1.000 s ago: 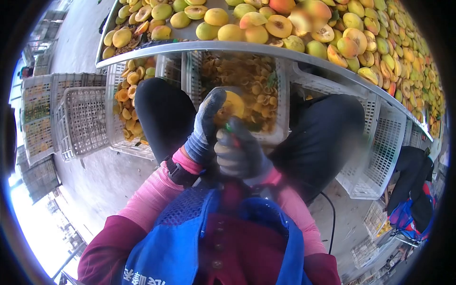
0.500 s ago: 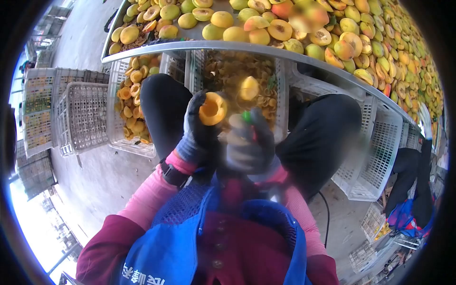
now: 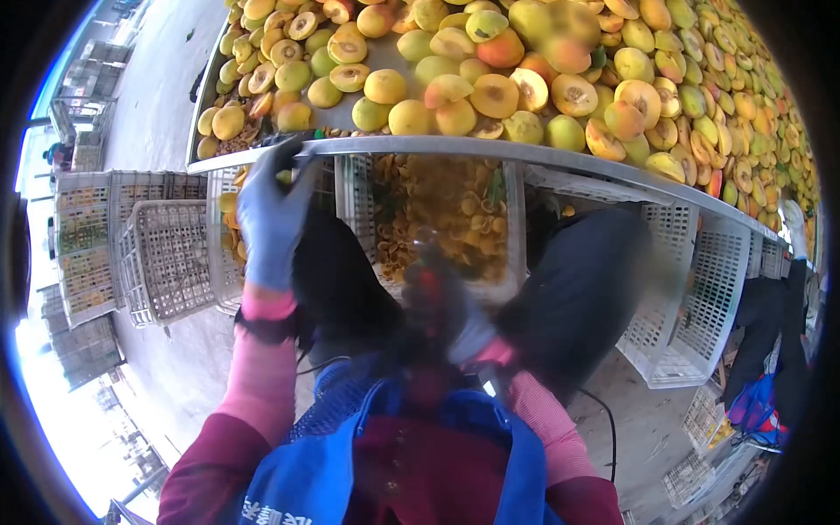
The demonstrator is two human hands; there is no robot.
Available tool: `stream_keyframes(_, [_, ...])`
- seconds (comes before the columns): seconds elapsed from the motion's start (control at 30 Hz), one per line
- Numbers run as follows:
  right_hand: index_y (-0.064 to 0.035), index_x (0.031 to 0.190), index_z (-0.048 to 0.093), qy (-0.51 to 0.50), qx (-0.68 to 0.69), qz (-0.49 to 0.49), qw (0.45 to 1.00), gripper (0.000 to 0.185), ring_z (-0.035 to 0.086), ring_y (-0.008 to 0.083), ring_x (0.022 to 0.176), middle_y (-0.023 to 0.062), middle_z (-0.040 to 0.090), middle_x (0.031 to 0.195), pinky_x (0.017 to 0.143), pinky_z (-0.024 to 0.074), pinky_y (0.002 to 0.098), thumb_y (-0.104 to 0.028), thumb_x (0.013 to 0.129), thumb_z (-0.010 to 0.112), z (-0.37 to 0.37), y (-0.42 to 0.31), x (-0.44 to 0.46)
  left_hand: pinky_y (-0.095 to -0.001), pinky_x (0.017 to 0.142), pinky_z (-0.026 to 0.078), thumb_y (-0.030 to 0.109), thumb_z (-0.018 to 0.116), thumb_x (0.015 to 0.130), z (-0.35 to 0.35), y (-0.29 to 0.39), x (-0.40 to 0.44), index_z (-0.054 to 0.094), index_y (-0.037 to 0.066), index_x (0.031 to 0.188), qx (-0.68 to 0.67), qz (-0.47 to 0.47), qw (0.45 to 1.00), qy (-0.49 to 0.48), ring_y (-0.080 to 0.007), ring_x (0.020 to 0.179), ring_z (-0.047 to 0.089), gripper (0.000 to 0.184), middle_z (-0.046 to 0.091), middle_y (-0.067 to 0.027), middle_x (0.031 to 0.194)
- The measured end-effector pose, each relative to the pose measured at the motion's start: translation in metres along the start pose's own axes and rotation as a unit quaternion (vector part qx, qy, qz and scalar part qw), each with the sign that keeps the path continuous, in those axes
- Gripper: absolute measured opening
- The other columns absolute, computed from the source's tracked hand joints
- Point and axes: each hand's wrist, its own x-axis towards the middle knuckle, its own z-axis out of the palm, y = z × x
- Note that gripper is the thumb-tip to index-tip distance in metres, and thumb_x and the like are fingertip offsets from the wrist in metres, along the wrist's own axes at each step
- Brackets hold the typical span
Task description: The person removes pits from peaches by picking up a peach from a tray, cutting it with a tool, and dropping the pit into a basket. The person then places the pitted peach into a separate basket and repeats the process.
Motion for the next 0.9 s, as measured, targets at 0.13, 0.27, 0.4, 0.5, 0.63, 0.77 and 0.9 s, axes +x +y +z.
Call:
stream_keyframes(0.13, [-0.0157, 0.084, 0.059, 0.168, -0.068, -0.075, 0.981, 0.041, 0.030, 0.0076, 0.040, -0.0047, 0.038, 0.055, 0.037, 0.0267, 0.0228, -0.053, 0.092, 0.044, 0.019, -0.007, -0.006, -0.0400, 0.077, 0.050, 0.048, 0.071, 0.070, 0.095, -0.009, 0.083, 0.055, 0.008, 0.111, 0.196, 0.106, 0.958, -0.182, -0.0308, 0.091, 0.062, 0.059, 0.062, -0.0149, 0.099])
stream_keyframes(0.27, [-0.0154, 0.085, 0.057, 0.203, -0.168, -0.158, 0.951, 0.041, 0.031, 0.0077, 0.039, -0.0041, 0.039, 0.054, 0.035, 0.0262, 0.0224, -0.054, 0.092, 0.045, 0.027, -0.017, -0.013, -0.0382, 0.079, 0.049, 0.042, 0.072, 0.071, 0.088, 0.009, 0.113, 0.053, 0.005, 0.114, 0.270, 0.175, 0.902, -0.289, -0.0295, 0.092, 0.062, 0.060, 0.064, -0.0163, 0.099])
stream_keyframes(0.4, [-0.0130, 0.089, 0.055, 0.184, -0.223, -0.232, 0.929, 0.040, 0.034, 0.0090, 0.037, -0.0009, 0.044, 0.056, 0.035, 0.0290, 0.0226, -0.051, 0.093, 0.045, 0.028, -0.020, -0.019, -0.0364, 0.077, 0.050, 0.033, 0.070, 0.073, 0.066, 0.002, 0.104, 0.048, 0.000, 0.121, 0.038, 0.164, 0.962, -0.218, -0.0270, 0.088, 0.063, 0.062, 0.064, -0.0135, 0.100])
stream_keyframes(0.5, [-0.0066, 0.096, 0.053, 0.159, -0.304, -0.300, 0.890, 0.033, 0.040, 0.0102, 0.039, 0.0022, 0.050, 0.061, 0.035, 0.0324, 0.0235, -0.039, 0.095, 0.046, 0.046, -0.013, -0.025, -0.0295, 0.072, 0.049, 0.023, 0.068, 0.074, 0.036, 0.020, 0.049, 0.047, -0.003, 0.124, -0.408, -0.083, 0.840, -0.347, -0.0174, 0.085, 0.060, 0.061, 0.062, -0.0060, 0.100])
stream_keyframes(0.63, [-0.0006, 0.116, 0.048, 0.128, -0.381, -0.354, 0.844, 0.029, 0.046, 0.0110, 0.044, 0.0055, 0.055, 0.075, 0.035, 0.0352, 0.0242, -0.022, 0.096, 0.047, 0.078, -0.005, -0.017, -0.0284, 0.072, 0.049, 0.026, 0.058, 0.085, 0.042, 0.025, -0.034, 0.049, 0.000, 0.123, -0.524, -0.183, 0.766, -0.324, -0.0137, 0.086, 0.058, 0.047, 0.059, -0.0069, 0.106])
stream_keyframes(0.77, [-0.0018, 0.121, 0.048, 0.171, -0.553, -0.426, 0.695, 0.032, 0.058, 0.0236, 0.066, 0.0111, 0.061, 0.089, 0.056, 0.0449, 0.0322, -0.017, 0.093, 0.050, 0.050, 0.000, -0.009, -0.0269, 0.076, 0.047, 0.035, 0.048, 0.094, 0.053, 0.052, -0.060, 0.053, 0.000, 0.117, -0.528, -0.178, 0.789, -0.259, -0.0136, 0.087, 0.058, 0.042, 0.060, -0.0074, 0.102])
stream_keyframes(0.9, [-0.0013, 0.113, 0.054, 0.191, -0.682, -0.471, 0.526, 0.033, 0.059, 0.0398, 0.082, 0.0202, 0.062, 0.093, 0.071, 0.0461, 0.0426, -0.026, 0.090, 0.053, 0.070, 0.000, -0.020, -0.0259, 0.078, 0.046, 0.033, 0.040, 0.099, 0.058, 0.060, -0.069, 0.056, -0.001, 0.111, -0.502, -0.180, 0.822, -0.200, -0.0124, 0.087, 0.057, 0.040, 0.060, -0.0077, 0.096])
